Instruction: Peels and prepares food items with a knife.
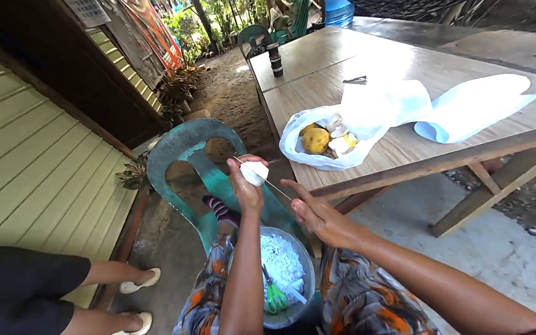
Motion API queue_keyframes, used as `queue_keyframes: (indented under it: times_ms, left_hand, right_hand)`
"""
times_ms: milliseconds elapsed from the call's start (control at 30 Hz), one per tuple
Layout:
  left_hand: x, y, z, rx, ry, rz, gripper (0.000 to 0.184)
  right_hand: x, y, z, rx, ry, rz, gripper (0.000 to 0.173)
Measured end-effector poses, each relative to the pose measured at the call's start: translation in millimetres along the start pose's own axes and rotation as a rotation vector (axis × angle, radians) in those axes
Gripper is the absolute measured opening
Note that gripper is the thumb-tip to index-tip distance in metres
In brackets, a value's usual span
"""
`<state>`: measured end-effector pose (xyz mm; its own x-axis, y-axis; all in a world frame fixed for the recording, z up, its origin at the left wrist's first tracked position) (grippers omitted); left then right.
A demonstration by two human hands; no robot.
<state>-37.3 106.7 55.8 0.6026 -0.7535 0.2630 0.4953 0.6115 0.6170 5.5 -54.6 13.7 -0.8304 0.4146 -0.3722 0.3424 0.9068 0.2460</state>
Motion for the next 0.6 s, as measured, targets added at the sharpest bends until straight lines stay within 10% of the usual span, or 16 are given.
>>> queue_keyframes:
  times_ms: [367, 600]
  left_hand:
    - [21, -28, -25, -0.598, -0.239, 0.373, 0.06]
    - [19, -39, -35, -0.656, -0.228, 0.593, 0.046]
  right_hand:
    - [5, 18, 10, 0.151, -0.027, 0.011, 0.063]
    - [4, 29, 11, 0.17, -0.338, 0.054, 0.066]
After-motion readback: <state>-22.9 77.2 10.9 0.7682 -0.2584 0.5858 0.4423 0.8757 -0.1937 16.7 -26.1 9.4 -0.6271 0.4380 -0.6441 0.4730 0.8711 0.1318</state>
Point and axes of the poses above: each hand's wrist, its own y-axis towards the middle knuckle, its own x-axis out of the palm, z = x × y, the point moved 5 cm from there along y, towards the middle knuckle, and after that the axes turned 3 degrees about y, right-handed, at the moved point
